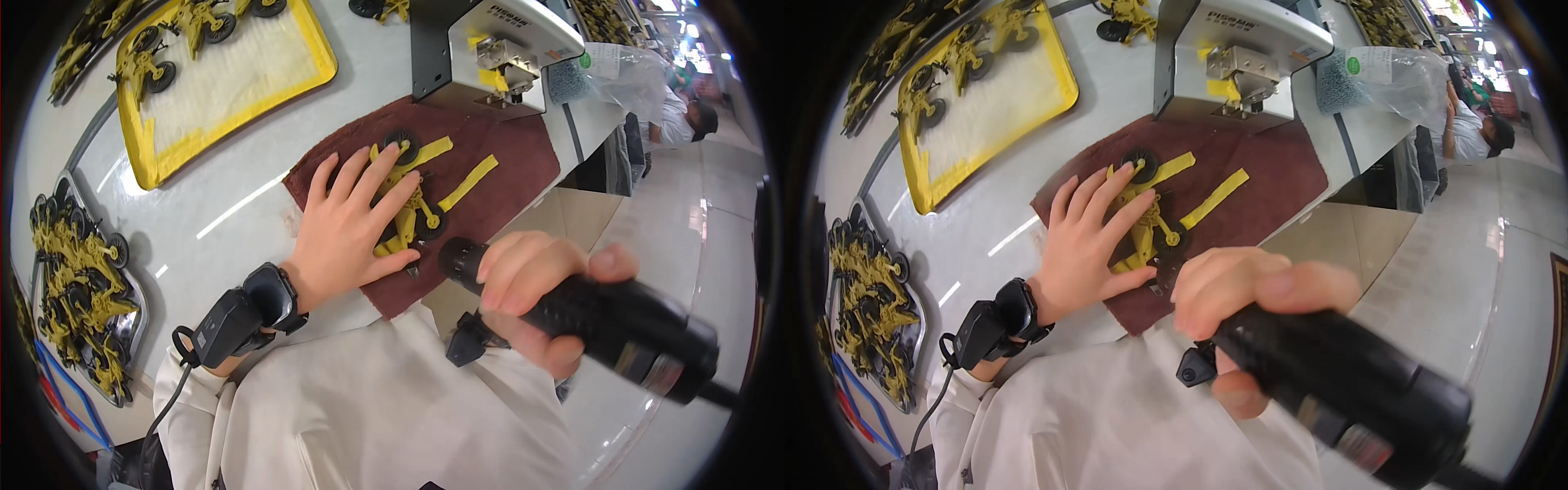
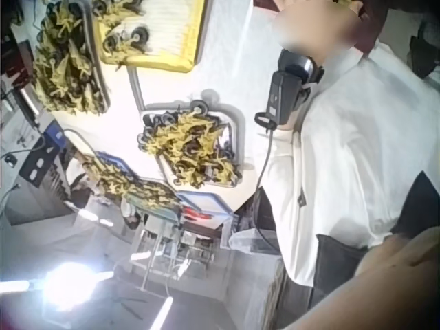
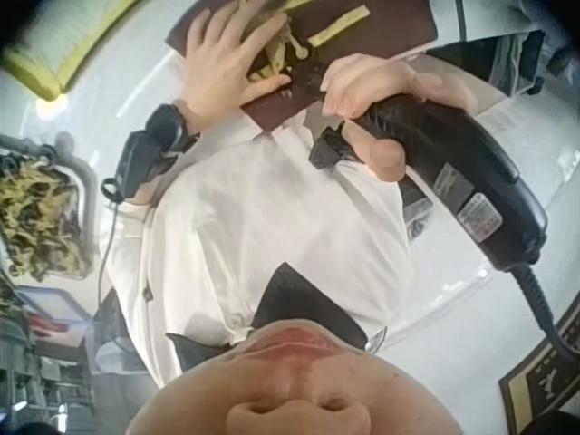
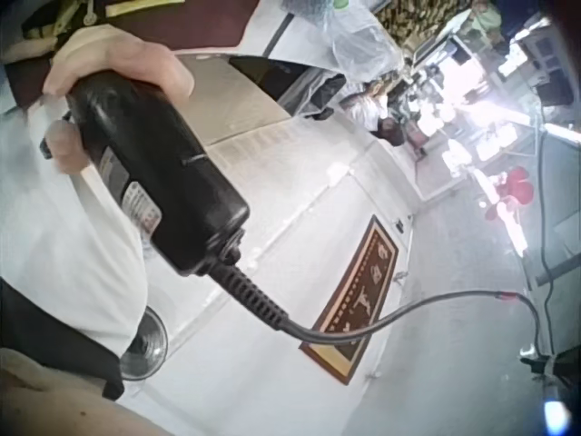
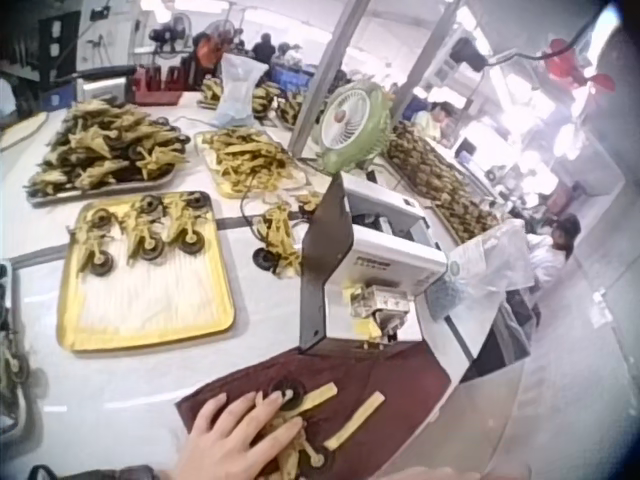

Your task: The recorder uses an electric screwdriver to attach wheels and small components to yellow toy scooter bodies at a factory workbench.

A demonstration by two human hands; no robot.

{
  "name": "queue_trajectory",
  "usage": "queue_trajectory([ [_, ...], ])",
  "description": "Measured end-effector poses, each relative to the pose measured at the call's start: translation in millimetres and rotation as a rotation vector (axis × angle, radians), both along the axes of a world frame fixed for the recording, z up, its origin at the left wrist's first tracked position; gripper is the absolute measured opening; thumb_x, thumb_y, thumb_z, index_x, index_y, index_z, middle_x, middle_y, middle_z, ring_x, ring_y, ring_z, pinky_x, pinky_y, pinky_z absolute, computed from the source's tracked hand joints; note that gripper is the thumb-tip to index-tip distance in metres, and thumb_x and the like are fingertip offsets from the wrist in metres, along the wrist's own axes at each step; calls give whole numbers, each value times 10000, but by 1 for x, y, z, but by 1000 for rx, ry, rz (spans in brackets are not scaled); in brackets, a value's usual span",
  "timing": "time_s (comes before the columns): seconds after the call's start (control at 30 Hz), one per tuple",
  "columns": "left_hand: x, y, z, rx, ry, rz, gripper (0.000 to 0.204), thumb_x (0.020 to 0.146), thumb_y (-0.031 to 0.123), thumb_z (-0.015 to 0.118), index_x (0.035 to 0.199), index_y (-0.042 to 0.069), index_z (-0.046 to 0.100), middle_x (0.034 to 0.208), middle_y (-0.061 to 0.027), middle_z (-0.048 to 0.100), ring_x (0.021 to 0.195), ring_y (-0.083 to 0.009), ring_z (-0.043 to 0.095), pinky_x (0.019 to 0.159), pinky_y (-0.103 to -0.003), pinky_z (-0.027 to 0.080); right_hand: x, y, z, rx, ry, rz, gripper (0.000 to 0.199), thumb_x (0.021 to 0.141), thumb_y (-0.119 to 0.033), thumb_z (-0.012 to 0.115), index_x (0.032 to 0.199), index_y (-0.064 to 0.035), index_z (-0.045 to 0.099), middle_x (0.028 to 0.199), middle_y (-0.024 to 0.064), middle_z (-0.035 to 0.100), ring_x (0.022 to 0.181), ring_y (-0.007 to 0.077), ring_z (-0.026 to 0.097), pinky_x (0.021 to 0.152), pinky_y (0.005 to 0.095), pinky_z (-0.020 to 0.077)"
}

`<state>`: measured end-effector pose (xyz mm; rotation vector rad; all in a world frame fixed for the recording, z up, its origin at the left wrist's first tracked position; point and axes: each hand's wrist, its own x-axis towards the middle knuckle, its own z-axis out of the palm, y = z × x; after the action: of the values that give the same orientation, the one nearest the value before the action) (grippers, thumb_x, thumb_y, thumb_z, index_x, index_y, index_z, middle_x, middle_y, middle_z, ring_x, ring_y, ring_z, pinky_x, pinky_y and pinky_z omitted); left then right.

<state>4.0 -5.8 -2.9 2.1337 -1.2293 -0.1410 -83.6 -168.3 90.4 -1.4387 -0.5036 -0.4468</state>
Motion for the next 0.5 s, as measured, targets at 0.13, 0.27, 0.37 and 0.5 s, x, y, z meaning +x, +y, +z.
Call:
queue_trajectory([
  [0.13, -2, -2, -1, -6, 17, 1, 757, 576, 358, 724, 1262, 160, 473, 1360, -122, 367, 1219, -342, 356, 1012, -509, 247, -4, 10, -9, 33, -22, -64, 631, 763, -97, 681, 1236, -66, 265, 841, 175, 573, 685, 274, 563, 628, 425, 470],
  [0.27, 0, -3, 1, -32, 20, 0, 749, 569, 343, 717, 1254, 153, 480, 1365, -122, 365, 1211, -339, 366, 1008, -520, 241, 1, 12, -8, 65, 32, -102, 595, 761, -56, 668, 1210, -62, 278, 833, 172, 571, 679, 267, 559, 640, 429, 467],
  [0.37, 3, -4, 1, -26, -8, 13, 739, 573, 370, 713, 1244, 153, 490, 1365, -122, 369, 1204, -336, 374, 995, -535, 227, 11, 12, -14, -3, 56, -28, 589, 754, -18, 658, 1201, -49, 276, 829, 169, 570, 687, 261, 560, 652, 429, 468],
  [0.5, 5, 3, -2, -12, -18, 50, 746, 569, 425, 708, 1233, 153, 502, 1350, -133, 393, 1192, -327, 389, 973, -534, 219, 25, 33, -24, -74, 41, -229, 477, 843, -283, 608, 1114, -29, 309, 691, 100, 540, 508, 196, 514, 499, 349, 448],
])
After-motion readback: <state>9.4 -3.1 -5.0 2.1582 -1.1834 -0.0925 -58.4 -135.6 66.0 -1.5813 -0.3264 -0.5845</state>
